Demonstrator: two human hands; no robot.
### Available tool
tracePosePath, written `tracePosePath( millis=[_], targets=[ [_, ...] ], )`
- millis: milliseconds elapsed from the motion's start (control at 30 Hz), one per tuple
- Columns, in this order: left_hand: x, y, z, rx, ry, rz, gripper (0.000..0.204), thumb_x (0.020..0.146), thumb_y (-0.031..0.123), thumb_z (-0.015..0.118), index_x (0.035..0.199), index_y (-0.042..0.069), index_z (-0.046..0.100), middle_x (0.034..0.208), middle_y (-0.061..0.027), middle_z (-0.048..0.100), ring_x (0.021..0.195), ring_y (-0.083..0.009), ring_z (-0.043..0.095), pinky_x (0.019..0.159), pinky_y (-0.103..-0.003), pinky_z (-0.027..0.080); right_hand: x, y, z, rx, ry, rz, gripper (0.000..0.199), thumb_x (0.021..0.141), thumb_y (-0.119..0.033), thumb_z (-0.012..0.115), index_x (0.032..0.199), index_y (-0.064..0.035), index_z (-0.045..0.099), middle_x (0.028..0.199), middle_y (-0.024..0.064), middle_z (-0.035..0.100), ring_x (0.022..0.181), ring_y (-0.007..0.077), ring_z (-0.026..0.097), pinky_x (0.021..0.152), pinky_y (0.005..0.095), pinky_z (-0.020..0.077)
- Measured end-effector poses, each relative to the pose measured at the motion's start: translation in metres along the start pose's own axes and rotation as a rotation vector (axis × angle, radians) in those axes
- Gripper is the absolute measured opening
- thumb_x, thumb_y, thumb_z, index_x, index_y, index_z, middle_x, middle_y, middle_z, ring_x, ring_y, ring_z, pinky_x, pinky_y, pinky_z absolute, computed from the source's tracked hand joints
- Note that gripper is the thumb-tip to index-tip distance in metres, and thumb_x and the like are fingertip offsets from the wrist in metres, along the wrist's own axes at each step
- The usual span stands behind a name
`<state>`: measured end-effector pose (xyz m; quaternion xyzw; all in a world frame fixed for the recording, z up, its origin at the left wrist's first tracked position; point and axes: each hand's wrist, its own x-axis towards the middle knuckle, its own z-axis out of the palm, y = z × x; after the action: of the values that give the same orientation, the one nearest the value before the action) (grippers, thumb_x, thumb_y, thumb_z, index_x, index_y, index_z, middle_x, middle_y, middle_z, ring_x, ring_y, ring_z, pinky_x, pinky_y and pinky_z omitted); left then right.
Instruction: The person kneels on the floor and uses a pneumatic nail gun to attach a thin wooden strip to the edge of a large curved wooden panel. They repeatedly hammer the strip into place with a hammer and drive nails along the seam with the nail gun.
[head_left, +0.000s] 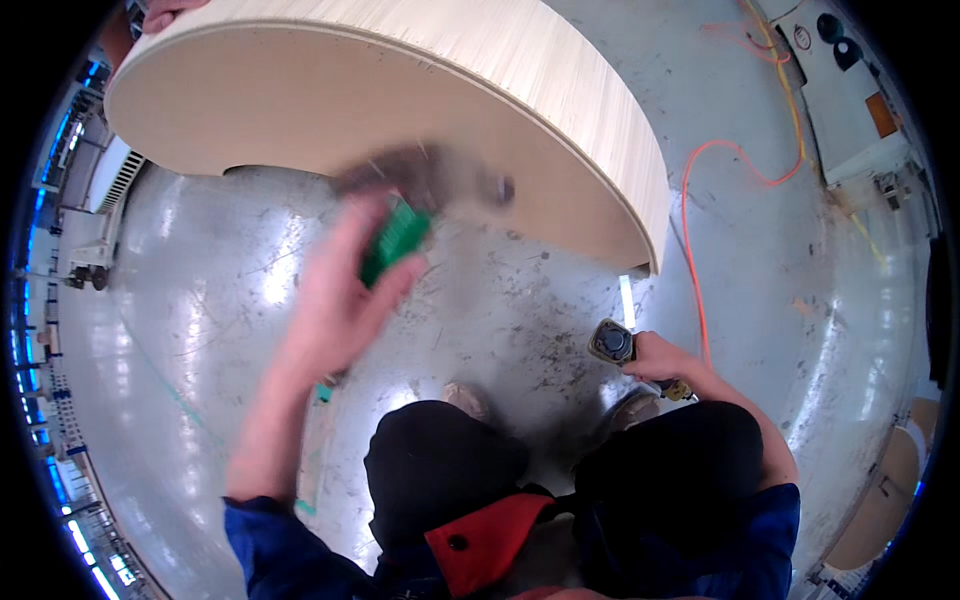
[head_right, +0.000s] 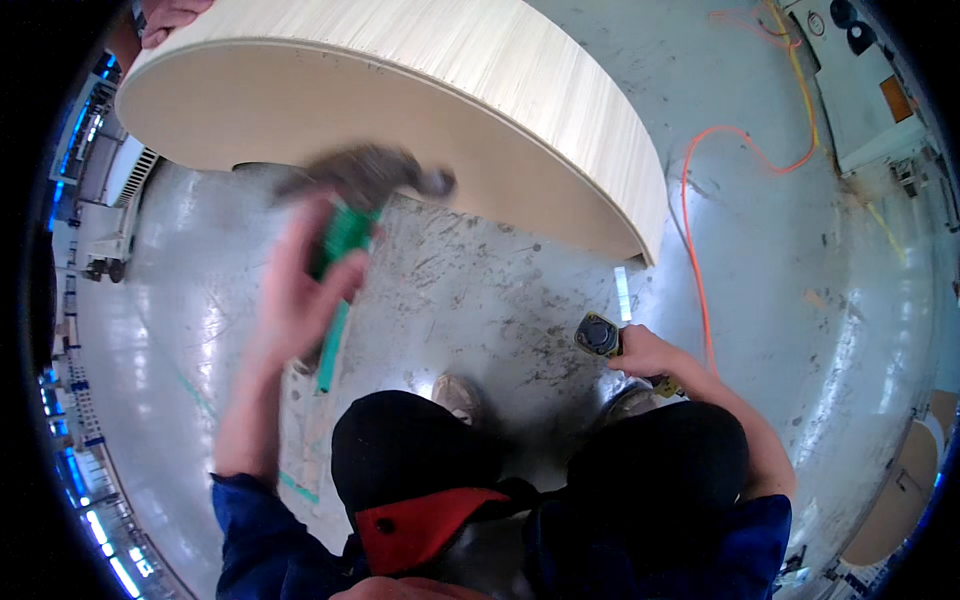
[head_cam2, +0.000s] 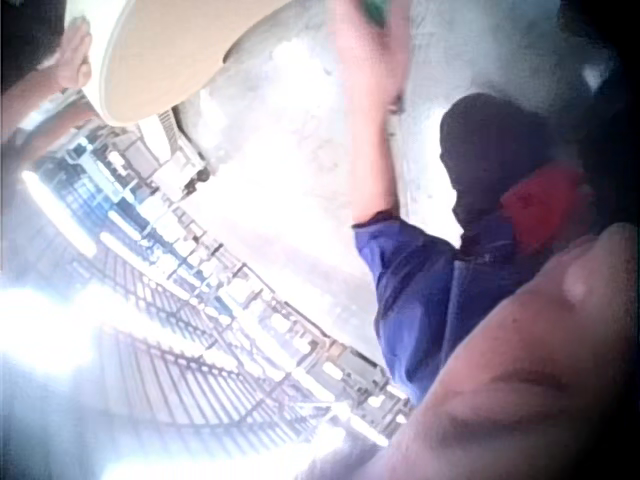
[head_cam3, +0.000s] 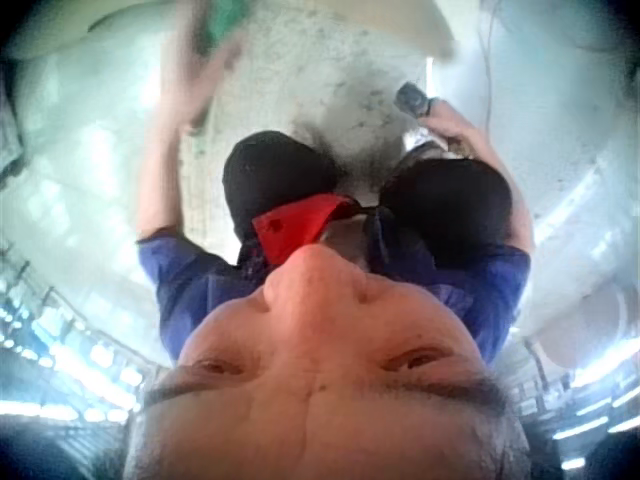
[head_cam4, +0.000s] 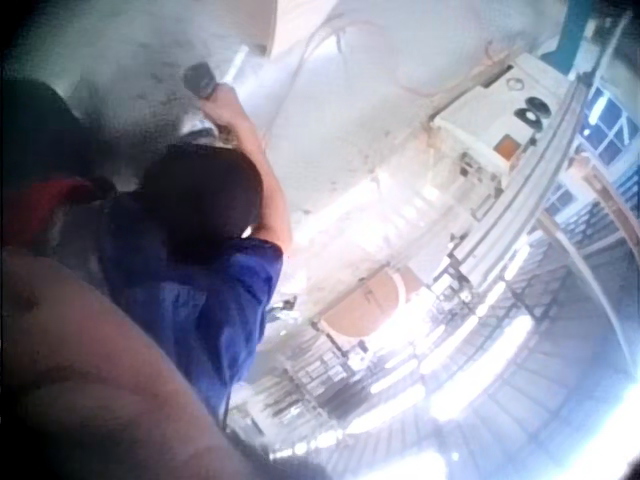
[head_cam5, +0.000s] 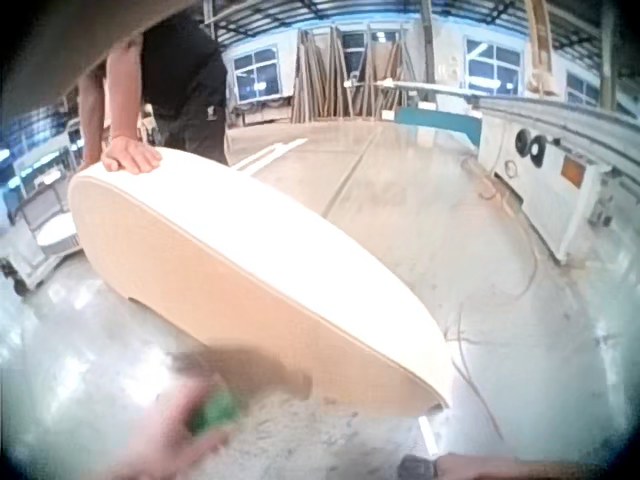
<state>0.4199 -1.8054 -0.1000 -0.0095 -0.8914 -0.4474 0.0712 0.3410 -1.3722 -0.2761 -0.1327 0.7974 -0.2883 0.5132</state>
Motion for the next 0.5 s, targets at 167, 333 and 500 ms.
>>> tracePosePath(
  millis=[167,333,500],
  targets=[
    [0.087,0.126,-0.070,0.746,0.137,0.394,0.060,0.097,0.028,0.067,0.149,0.012,0.042,0.104,-0.0097,0.070,0.067,-0.0104,0.057,0.061,-0.027,0.050,0.032,0.014,0.034,-0.021,0.053,-0.053,0.030,0.073,-0.020,0.068,0.081,0.0096,0.066,0.068,0.0228,0.067,0.063,0.0338,0.069,0.064,0.0417,0.0552],
    [0.105,0.161,-0.068,1.035,-0.032,0.342,0.047,0.096,0.022,0.066,0.141,0.015,0.054,0.105,-0.0120,0.070,0.080,-0.0185,0.065,0.070,-0.035,0.054,0.044,0.011,0.045,-0.126,0.094,-0.116,0.039,0.072,-0.025,0.069,0.089,0.0106,0.068,0.090,0.0340,0.066,0.091,0.0471,0.066,0.081,0.0494,0.0539],
    [0.116,0.162,-0.046,1.092,-0.200,0.454,0.043,0.094,0.013,0.066,0.136,0.014,0.059,0.105,-0.0166,0.070,0.084,-0.0208,0.067,0.074,-0.037,0.055,0.046,0.019,0.048,-0.055,0.053,-0.039,0.039,0.072,-0.025,0.069,0.089,0.0104,0.067,0.088,0.0336,0.066,0.089,0.0475,0.066,0.080,0.0490,0.0543]
  ],
)
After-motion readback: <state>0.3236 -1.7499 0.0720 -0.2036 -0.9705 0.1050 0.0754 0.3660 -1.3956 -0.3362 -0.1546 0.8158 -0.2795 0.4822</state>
